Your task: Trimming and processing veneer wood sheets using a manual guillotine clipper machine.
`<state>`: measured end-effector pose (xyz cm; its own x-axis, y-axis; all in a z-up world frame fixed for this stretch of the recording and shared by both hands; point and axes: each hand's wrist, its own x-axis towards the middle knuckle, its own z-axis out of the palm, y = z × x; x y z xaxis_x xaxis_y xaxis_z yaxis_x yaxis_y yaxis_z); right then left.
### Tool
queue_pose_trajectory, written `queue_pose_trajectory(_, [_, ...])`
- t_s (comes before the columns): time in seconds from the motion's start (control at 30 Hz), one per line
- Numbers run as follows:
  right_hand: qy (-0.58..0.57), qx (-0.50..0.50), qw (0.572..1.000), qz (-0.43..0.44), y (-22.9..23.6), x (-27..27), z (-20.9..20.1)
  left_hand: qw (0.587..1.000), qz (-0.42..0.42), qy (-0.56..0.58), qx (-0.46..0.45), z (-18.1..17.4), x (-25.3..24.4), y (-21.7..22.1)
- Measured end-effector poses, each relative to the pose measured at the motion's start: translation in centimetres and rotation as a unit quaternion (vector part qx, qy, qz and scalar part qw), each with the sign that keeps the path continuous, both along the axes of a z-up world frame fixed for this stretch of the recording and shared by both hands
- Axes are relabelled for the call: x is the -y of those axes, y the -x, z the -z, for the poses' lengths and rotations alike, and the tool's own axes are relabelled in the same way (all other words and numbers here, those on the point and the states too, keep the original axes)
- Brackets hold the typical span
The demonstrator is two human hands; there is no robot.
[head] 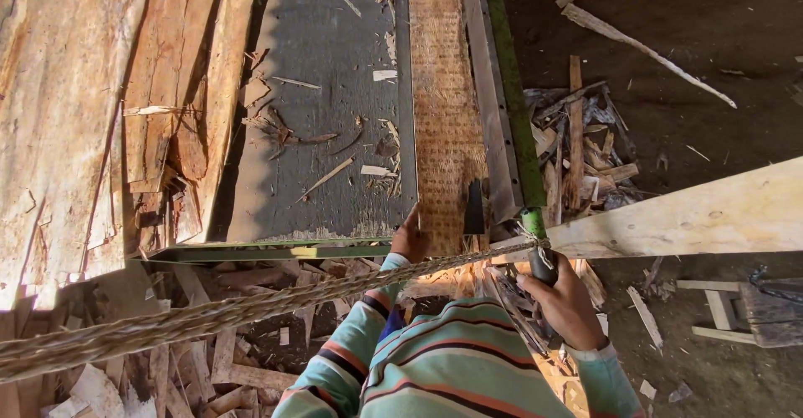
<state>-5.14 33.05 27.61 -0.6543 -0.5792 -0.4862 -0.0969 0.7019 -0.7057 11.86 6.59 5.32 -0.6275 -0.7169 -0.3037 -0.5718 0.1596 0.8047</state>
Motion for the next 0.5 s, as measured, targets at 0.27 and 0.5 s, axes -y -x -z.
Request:
queue_pose_trajectory(0.27, [0.043,0.052,0.997,0.024,0.2,0.4,-4.6,0.988,-0.041,-0.147,0.000,-5.0,0.1,4.7])
queue_pose_trajectory(0.5, [0.075,0.035,0.996,0.024,-0.6,0.6,-3.5,0.989,-0.073,-0.126,-0.007,-0.5,-3.7,4.4])
